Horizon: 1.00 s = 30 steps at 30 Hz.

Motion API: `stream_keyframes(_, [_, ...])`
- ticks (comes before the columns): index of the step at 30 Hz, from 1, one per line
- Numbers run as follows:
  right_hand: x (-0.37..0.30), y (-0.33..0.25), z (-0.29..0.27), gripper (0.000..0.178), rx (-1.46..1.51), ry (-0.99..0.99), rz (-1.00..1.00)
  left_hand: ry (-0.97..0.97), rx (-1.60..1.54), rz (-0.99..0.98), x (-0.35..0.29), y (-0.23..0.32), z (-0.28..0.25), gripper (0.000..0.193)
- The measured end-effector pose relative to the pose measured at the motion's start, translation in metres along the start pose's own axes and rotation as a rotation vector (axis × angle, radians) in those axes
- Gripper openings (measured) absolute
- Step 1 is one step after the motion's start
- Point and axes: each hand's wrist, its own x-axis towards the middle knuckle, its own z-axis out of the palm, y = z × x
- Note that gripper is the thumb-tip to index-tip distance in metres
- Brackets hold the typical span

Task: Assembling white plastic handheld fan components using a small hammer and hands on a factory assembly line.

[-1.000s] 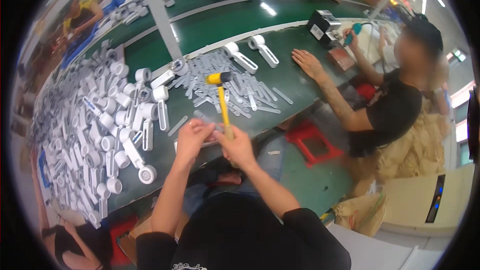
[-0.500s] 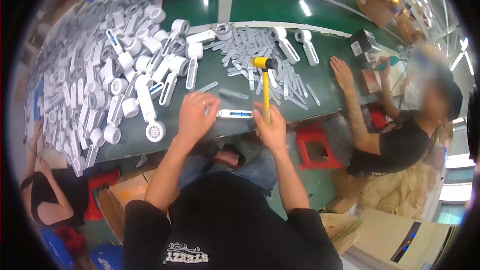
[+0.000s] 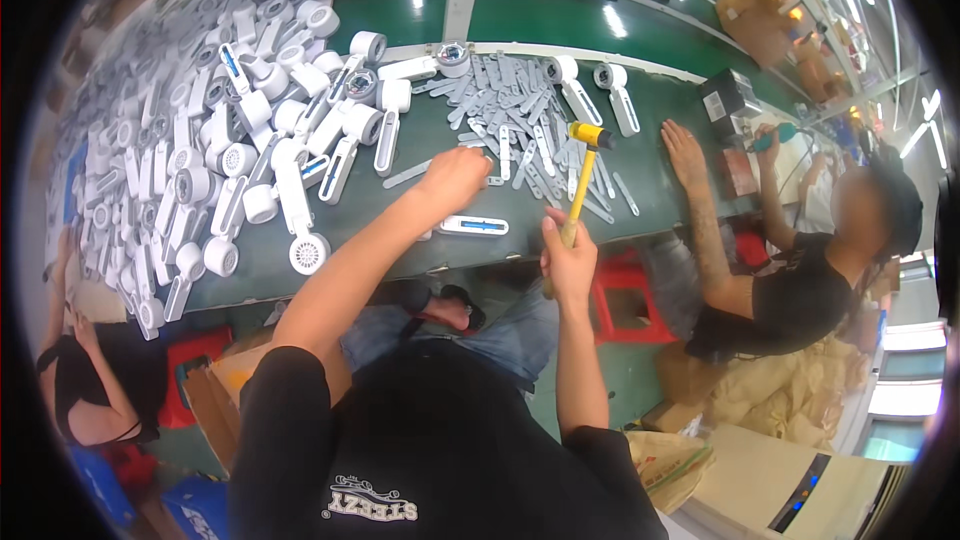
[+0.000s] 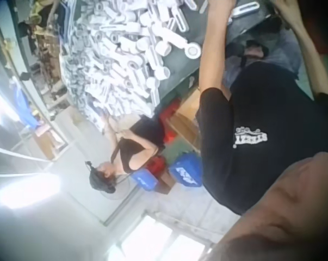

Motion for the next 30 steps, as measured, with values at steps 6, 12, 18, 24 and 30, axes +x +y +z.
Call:
stream_keyframes(6, [-0.016, -0.015, 0.010, 0.043, 0.111, -0.125, 0.080, 0.046, -0.999, -0.463, -0.026, 0.039, -0.053, 0.017])
stream_keyframes(12, [-0.027, -0.023, 0.052, 0.037, 0.344, -0.158, 0.051, 0.264, -1.249, -0.484, -0.073, 0.074, -0.037, 0.023])
stream_keyframes(18, [0.000, -0.038, 0.012, 0.030, 0.050, -0.368, 0.046, 0.383, -0.191, -0.094, -0.113, 0.030, -0.053, 0.041])
stream_keyframes(24, [0.012, -0.027, 0.030, 0.024, -0.276, -0.490, -0.033, 0.215, -0.293, -0.077, -0.115, 0.014, -0.035, 0.059])
stream_keyframes(30, [0.018, -0.036, 0.039, 0.026, -0.484, -0.519, -0.100, 0.276, -0.303, -0.057, -0.117, 0.013, -0.027, 0.061])
